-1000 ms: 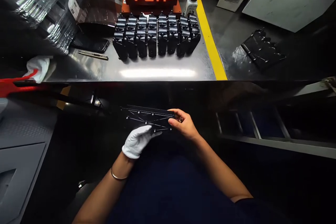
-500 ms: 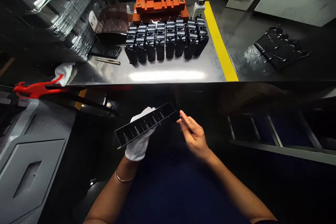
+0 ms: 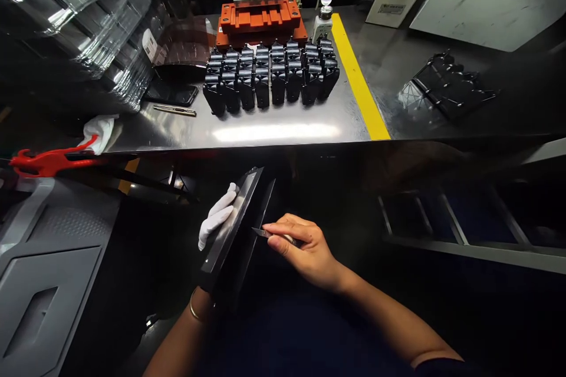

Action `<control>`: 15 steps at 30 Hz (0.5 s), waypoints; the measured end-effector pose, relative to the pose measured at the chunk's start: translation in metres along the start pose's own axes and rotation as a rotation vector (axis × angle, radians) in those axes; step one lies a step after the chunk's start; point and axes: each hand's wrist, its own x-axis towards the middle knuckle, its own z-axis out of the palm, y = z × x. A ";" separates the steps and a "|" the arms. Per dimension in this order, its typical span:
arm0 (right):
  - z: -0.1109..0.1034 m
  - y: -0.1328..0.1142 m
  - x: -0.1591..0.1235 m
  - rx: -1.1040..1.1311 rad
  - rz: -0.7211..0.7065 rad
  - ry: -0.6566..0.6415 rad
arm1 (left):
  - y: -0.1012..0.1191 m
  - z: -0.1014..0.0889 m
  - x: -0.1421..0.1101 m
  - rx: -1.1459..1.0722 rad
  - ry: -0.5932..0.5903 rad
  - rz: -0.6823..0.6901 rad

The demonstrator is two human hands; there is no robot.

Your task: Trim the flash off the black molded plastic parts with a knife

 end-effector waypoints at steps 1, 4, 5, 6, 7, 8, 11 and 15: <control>-0.002 0.000 0.001 -0.012 0.017 0.029 | 0.000 0.001 -0.001 0.018 -0.012 0.046; -0.006 0.002 0.004 -0.041 0.038 0.096 | 0.000 0.003 -0.003 0.042 -0.027 0.164; -0.007 0.003 0.005 -0.047 0.032 0.109 | 0.000 0.004 -0.004 0.046 -0.030 0.188; -0.008 0.003 0.006 -0.053 0.024 0.116 | -0.001 0.004 -0.005 0.053 -0.038 0.196; -0.008 0.004 0.006 -0.056 0.014 0.121 | -0.001 0.005 -0.006 0.057 -0.045 0.192; -0.008 0.005 0.007 -0.060 0.004 0.124 | -0.001 0.005 -0.006 0.053 -0.049 0.183; -0.007 0.006 0.006 -0.070 -0.011 0.124 | -0.003 0.005 -0.006 0.002 -0.038 0.156; -0.006 0.007 0.006 -0.077 -0.011 0.122 | -0.006 0.006 -0.006 -0.035 0.025 0.130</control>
